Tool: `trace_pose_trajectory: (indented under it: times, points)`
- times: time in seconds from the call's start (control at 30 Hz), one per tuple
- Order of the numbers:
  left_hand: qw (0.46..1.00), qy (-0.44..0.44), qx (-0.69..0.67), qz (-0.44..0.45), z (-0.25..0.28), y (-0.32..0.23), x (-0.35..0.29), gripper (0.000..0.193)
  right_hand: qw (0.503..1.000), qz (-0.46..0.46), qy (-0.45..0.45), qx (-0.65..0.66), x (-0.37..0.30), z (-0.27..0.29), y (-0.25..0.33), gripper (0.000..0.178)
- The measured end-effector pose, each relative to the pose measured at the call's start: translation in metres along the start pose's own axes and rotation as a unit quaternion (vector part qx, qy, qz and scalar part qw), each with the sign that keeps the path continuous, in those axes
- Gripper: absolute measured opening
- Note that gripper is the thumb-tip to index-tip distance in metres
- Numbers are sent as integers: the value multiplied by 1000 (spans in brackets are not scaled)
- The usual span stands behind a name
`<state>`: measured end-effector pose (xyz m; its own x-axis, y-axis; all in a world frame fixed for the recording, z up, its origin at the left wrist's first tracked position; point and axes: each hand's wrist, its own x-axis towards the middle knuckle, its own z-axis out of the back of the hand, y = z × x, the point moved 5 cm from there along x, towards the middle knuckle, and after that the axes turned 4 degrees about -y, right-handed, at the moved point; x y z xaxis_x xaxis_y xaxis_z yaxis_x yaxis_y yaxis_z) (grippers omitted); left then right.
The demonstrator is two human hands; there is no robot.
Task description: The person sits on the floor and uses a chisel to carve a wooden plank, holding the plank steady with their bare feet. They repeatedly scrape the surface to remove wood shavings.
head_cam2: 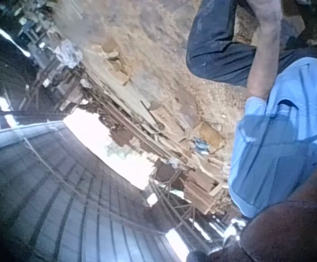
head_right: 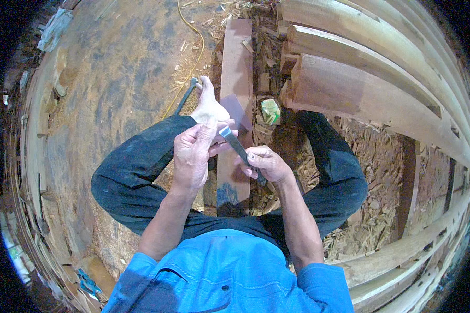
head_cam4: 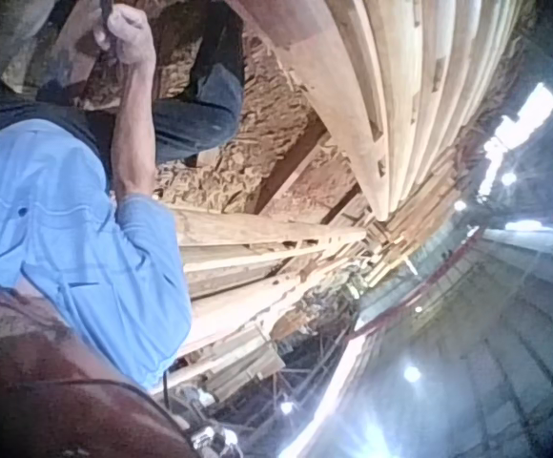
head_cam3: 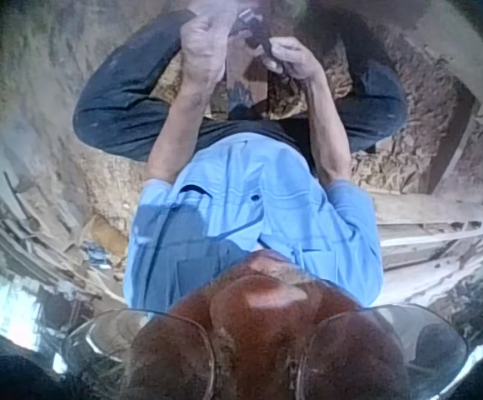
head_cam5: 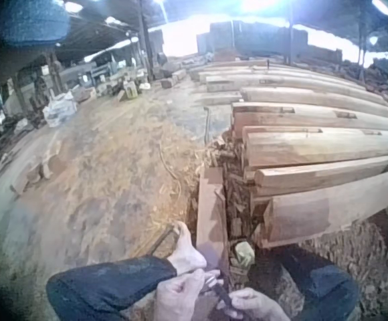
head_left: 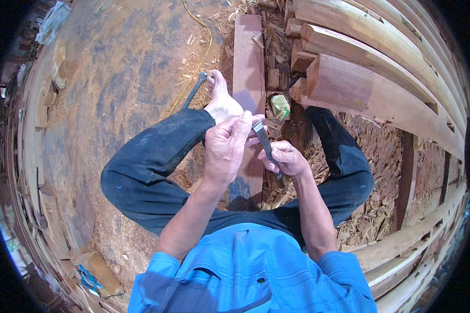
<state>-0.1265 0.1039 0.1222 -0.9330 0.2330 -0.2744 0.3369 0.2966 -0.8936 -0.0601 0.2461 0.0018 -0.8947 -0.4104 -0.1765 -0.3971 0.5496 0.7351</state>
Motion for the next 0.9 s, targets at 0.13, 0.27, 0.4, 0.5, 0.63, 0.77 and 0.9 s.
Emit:
trace_pose_trajectory:
  times: [0.13,0.27,0.4,0.5,0.63,0.77,0.9]
  points:
    - [1000,0,7,8,7,4,2,42,1000,15,-4,-12,2,1,-3,40]
    - [999,-49,14,-16,26,20,20,42,986,33,-140,-79,-5,37,-23,36]
    - [953,-76,289,-47,83,107,53,32,917,-38,-325,-228,4,97,-63,28]
    - [891,-19,452,-43,69,145,51,26,865,33,-372,-336,13,125,-81,22]
    - [824,46,513,-235,52,172,59,35,839,-19,-407,-361,16,133,-93,20]
    - [778,145,601,-109,46,194,77,49,781,-46,-421,-459,16,124,-80,24]
    - [694,174,696,-66,48,207,91,66,789,-62,-429,-434,20,108,-64,26]
